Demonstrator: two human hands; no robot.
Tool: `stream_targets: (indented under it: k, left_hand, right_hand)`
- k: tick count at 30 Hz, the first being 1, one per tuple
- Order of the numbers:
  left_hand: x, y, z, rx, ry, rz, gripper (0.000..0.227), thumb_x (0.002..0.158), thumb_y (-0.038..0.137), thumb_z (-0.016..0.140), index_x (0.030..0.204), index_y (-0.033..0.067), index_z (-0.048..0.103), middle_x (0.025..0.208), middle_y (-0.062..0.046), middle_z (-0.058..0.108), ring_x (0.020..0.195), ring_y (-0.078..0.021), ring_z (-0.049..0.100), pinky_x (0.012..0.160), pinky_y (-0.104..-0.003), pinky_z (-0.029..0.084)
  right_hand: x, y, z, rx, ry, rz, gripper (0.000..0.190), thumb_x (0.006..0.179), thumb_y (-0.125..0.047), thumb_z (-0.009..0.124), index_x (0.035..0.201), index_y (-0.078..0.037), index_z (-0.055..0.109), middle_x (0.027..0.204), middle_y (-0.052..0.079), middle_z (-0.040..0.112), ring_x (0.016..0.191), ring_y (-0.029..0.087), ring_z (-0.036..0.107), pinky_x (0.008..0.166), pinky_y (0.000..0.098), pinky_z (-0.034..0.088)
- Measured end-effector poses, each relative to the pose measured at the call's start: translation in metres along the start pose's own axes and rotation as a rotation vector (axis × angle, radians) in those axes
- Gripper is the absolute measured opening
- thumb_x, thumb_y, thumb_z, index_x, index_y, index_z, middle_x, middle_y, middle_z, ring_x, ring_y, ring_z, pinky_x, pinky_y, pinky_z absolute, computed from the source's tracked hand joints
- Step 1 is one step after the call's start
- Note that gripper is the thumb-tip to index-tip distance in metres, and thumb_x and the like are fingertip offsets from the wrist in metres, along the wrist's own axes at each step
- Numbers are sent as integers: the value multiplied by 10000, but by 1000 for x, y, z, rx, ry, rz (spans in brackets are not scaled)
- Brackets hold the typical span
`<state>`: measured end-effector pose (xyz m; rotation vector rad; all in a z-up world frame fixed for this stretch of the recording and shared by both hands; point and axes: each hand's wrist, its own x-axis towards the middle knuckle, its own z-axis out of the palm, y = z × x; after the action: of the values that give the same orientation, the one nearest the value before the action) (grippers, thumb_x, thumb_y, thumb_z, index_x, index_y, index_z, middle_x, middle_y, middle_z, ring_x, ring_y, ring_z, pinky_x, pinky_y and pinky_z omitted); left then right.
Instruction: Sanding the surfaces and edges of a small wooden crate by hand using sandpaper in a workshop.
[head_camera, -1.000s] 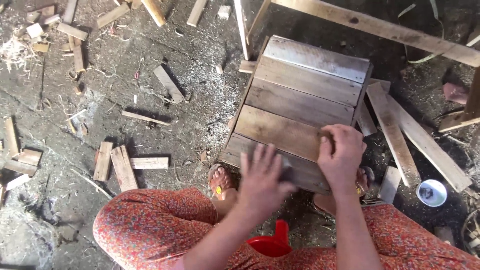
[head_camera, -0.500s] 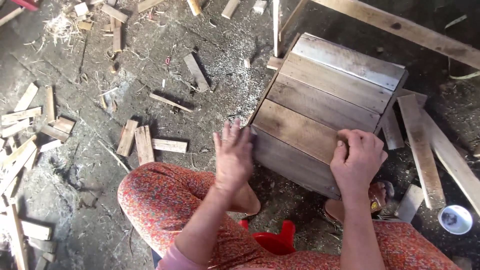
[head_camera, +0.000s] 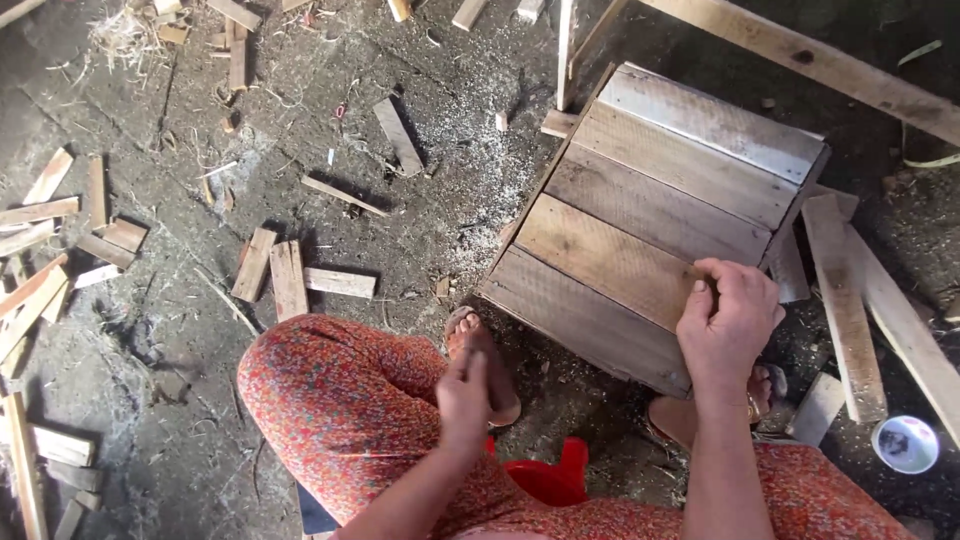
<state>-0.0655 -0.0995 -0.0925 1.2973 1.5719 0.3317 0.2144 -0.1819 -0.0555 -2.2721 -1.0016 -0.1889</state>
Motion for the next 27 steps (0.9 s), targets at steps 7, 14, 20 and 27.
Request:
stream_targets:
  k: [7,14,20,27]
  left_hand:
    - [27,21,13,-622,176,191,153,930,-26,669,926,125,642,1084,-83,687,1016,-218,662,947,-370,603]
    - [14,23,63,-330,30,699,143,947,-54,608,892,72,566,866,-52,600,759,-177,549,654,-287,522]
    - [-7,12,74,-31,-187,1147,112,965,57,638,919,47,537,816,-110,531,681,-262,531,578,-380,481]
    - [35,12,9,-235,124,202,91,932,82,656,1019,109,658,1028,-56,661,946,-206,654,859,-321,600]
  right_hand:
    - [-1,-5,-4,19,3,-14,203,951,-13,609,1097,-82,733,1094,79,655,1126,323,535,966,445,373]
    - [0,3,-7,34,-29,32,207,972,-35,590,1115,-90,730,1128,80,654,1162,315,520,960,451,368]
    - [-2,-3,-2,-12,-10,-13,195,952,-39,612,1090,-105,733,1116,80,638,1141,329,517,951,463,370]
    - [-2,-2,0,9,20,-17,198,963,-17,611,1094,-90,739,1105,79,641,1115,312,530,929,444,378]
